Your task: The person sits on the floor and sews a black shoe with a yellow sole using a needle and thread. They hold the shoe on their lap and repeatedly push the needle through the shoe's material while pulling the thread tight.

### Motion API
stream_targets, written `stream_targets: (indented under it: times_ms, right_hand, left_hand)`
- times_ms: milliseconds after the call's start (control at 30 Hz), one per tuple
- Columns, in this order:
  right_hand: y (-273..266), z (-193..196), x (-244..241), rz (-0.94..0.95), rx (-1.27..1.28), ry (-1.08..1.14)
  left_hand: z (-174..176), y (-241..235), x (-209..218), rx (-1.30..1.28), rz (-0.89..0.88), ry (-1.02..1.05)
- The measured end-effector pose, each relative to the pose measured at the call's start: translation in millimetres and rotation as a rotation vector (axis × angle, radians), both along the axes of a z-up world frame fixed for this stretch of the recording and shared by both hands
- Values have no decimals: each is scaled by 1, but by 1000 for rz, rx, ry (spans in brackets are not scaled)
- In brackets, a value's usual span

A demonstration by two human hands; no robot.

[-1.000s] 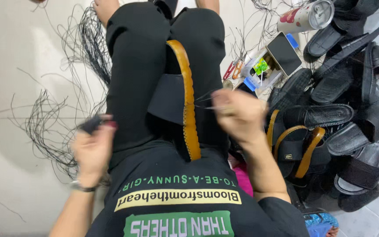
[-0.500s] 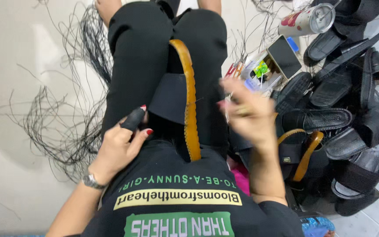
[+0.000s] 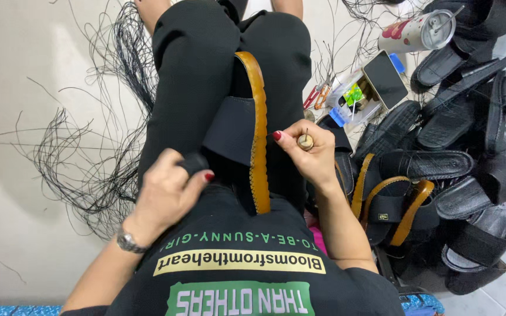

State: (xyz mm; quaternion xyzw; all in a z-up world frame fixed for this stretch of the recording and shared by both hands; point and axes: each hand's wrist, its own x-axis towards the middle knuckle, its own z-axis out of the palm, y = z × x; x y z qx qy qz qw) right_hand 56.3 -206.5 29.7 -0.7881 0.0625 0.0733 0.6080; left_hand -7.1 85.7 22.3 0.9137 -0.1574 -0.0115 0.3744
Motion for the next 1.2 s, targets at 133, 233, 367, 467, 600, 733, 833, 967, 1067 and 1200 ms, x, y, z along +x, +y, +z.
stream_targets:
  times_ms: [133, 233, 367, 467, 600, 733, 833, 967, 1067, 1200]
  right_hand:
    - [14, 1, -2, -5, 99, -75]
    - [11, -2, -4, 84, 77, -91]
    - [-13, 58, 20, 502, -131, -231]
    - [-25, 64, 17, 798, -702, -392]
    - [-20, 75, 28, 840, -921, -502]
    - [-17, 83, 37, 900, -1012, -495]
    - [-6, 105, 44, 937, -1154, -546]
    - [18, 122, 24, 911, -1416, -546]
    - [37, 121, 16, 873, -1699, -563]
    - [38, 106, 28, 948, -1535, -588]
  left_hand:
    - [-29, -6, -33, -442, -203, 290]
    - [-11, -5, -33, -507, -211, 446]
    - [26, 54, 39, -584, 42, 1074]
    - [-15, 114, 54, 15, 366, 824]
    - [29, 69, 86, 304, 248, 261]
    - [46, 8, 93, 116, -116, 200]
    - [19, -16, 93, 249, -285, 12]
    - [11, -43, 104, 142, -323, -138]
    - [4, -49, 107, 100, -327, -223]
    - [-3, -49, 106, 55, -293, -326]
